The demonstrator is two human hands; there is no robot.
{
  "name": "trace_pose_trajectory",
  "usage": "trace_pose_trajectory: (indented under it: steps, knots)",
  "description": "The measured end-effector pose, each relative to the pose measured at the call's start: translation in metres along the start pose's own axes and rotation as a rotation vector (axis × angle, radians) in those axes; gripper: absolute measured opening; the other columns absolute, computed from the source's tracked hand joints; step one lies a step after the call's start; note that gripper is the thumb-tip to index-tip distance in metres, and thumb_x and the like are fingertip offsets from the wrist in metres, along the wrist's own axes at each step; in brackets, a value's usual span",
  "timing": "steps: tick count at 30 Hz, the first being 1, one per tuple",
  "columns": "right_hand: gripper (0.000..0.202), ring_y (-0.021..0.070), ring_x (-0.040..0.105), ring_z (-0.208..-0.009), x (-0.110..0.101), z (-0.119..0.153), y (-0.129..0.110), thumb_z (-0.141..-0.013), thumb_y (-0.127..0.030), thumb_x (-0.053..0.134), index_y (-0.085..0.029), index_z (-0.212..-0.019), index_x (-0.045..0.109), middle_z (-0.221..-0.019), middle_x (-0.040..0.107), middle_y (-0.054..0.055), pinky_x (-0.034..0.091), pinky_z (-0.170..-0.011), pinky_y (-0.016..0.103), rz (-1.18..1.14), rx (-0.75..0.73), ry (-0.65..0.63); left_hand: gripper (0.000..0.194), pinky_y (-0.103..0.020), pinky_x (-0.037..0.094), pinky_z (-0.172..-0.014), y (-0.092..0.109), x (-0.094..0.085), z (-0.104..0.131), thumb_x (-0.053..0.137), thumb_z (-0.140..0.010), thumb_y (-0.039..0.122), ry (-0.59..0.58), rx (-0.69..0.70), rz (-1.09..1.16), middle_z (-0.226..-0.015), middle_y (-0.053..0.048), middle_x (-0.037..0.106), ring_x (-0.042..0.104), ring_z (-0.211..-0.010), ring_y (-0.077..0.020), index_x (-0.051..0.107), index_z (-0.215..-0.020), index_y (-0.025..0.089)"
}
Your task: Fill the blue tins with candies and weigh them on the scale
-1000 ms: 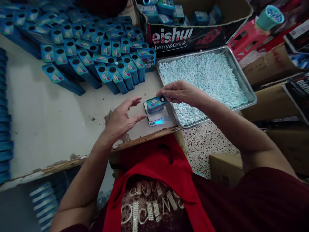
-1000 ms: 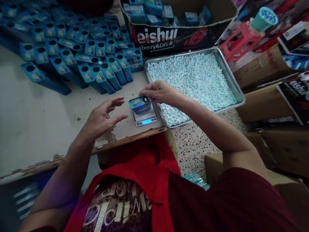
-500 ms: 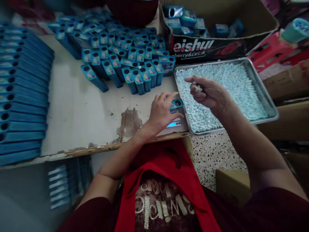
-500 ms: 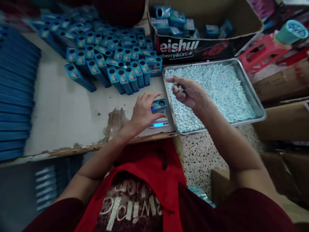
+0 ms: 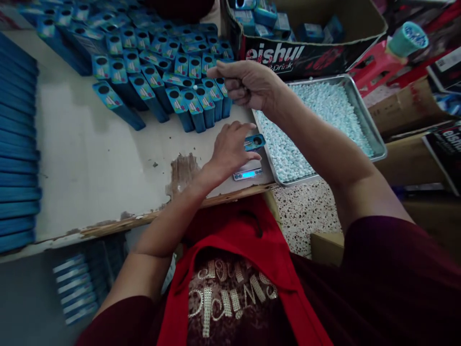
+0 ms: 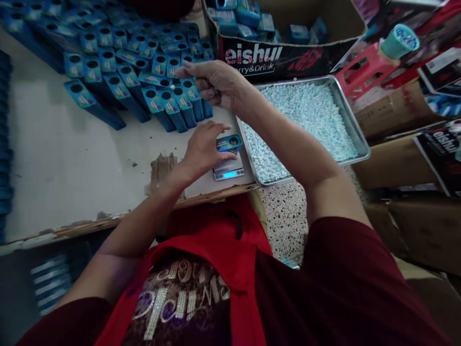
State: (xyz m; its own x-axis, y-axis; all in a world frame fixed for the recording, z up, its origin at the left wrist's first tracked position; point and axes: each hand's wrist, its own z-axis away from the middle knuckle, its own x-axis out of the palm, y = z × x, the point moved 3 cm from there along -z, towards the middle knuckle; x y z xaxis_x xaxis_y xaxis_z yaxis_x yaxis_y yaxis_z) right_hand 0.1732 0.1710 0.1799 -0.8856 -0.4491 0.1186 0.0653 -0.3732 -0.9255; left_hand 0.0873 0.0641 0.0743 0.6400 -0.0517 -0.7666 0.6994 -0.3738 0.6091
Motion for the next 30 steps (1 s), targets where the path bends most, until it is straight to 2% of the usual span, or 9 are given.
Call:
trace_pose_trajectory:
  steps: [2,6,11,15,18,22,25,27,30]
  knots:
    - [0.025,0.0114,0.021,-0.062,0.008,-0.002,-0.003,-0.131,-0.016,0.050,-0.014,-0.121,0.073,-0.064,0.033,-0.014,0.021,-0.050,0.014,0.177,-0.034,-0.001,0.090,-0.053,0.055,-0.124,0.007,0.005,-0.002,0.119,-0.076,0.040,0.005,0.012,-0.012,-0.146,-0.014,0.079,0.071,-0.136,-0.0415,0.077,-0.154,0.025]
    - [0.011,0.0117,0.039,-0.075,0.008,-0.014,0.003,-0.115,-0.011,0.075,-0.017,-0.123,0.079,-0.072,0.045,-0.012,0.035,-0.067,0.022,0.797,-0.260,0.082,0.062,-0.052,0.061,-0.115,0.015,0.009,-0.006,0.109,-0.087,0.031,-0.010,-0.007,-0.006,-0.139,-0.013,0.082,0.074,-0.130,-0.0399,0.082,-0.142,0.025]
    - [0.048,0.0216,0.061,-0.089,0.008,-0.025,0.017,-0.099,-0.009,0.080,-0.018,-0.146,0.086,-0.082,0.064,-0.002,0.040,-0.085,0.036,1.262,-0.381,0.114,0.032,-0.050,0.064,-0.108,0.011,-0.020,0.021,0.094,-0.097,0.021,-0.037,-0.004,0.002,-0.129,-0.014,0.084,0.076,-0.128,-0.0379,0.084,-0.128,0.022]
    - [0.061,0.0309,0.074,-0.101,0.025,-0.036,0.021,-0.101,-0.016,0.069,-0.026,-0.160,0.082,-0.099,0.081,0.005,0.041,-0.087,0.038,1.471,-0.404,0.077,0.039,-0.052,0.065,-0.110,-0.026,-0.070,0.080,0.098,-0.096,0.024,0.090,-0.116,-0.004,-0.128,-0.013,0.084,0.077,-0.127,-0.0379,0.082,-0.131,0.024]
    - [0.061,0.0307,0.074,-0.098,0.039,-0.049,0.022,-0.096,-0.015,0.069,-0.028,-0.153,0.086,-0.099,0.083,0.005,0.043,-0.087,0.038,1.507,-0.420,0.033,0.042,-0.055,0.066,-0.111,-0.064,-0.116,0.139,0.102,-0.091,0.027,0.211,-0.276,-0.045,-0.125,-0.011,0.086,0.080,-0.122,-0.0382,0.084,-0.129,0.028]
    - [0.042,0.0244,0.065,-0.077,0.050,-0.059,0.015,-0.091,-0.018,0.074,-0.021,-0.128,0.094,-0.078,0.072,0.002,0.043,-0.078,0.036,1.320,-0.429,-0.003,0.036,-0.060,0.067,-0.117,-0.104,-0.181,0.221,0.098,-0.094,0.042,0.368,-0.465,-0.102,-0.128,-0.009,0.087,0.081,-0.125,-0.0410,0.085,-0.127,0.033]
    - [0.037,0.0203,0.053,-0.064,0.063,-0.061,0.005,-0.098,-0.028,0.076,-0.016,-0.128,0.092,-0.067,0.062,-0.001,0.041,-0.070,0.035,1.104,-0.419,-0.031,0.039,-0.064,0.065,-0.120,-0.128,-0.225,0.275,0.093,-0.095,0.059,0.451,-0.588,-0.163,-0.131,-0.009,0.087,0.080,-0.130,-0.0444,0.086,-0.126,0.036]
    - [0.042,0.0196,0.053,-0.062,0.084,-0.065,0.000,-0.104,-0.033,0.076,-0.011,-0.138,0.089,-0.066,0.061,-0.002,0.042,-0.069,0.035,1.044,-0.422,-0.051,0.048,-0.067,0.064,-0.120,-0.142,-0.252,0.302,0.092,-0.091,0.067,0.499,-0.660,-0.184,-0.132,-0.010,0.087,0.080,-0.130,-0.0466,0.087,-0.125,0.034]
    - [0.048,0.0254,0.070,-0.080,0.132,-0.079,-0.003,-0.110,-0.024,0.071,-0.012,-0.154,0.085,-0.088,0.080,0.009,0.046,-0.079,0.037,1.270,-0.522,-0.056,0.058,-0.071,0.062,-0.121,-0.158,-0.283,0.327,0.093,-0.084,0.074,0.564,-0.718,-0.184,-0.133,-0.010,0.087,0.080,-0.129,-0.0483,0.088,-0.122,0.031]
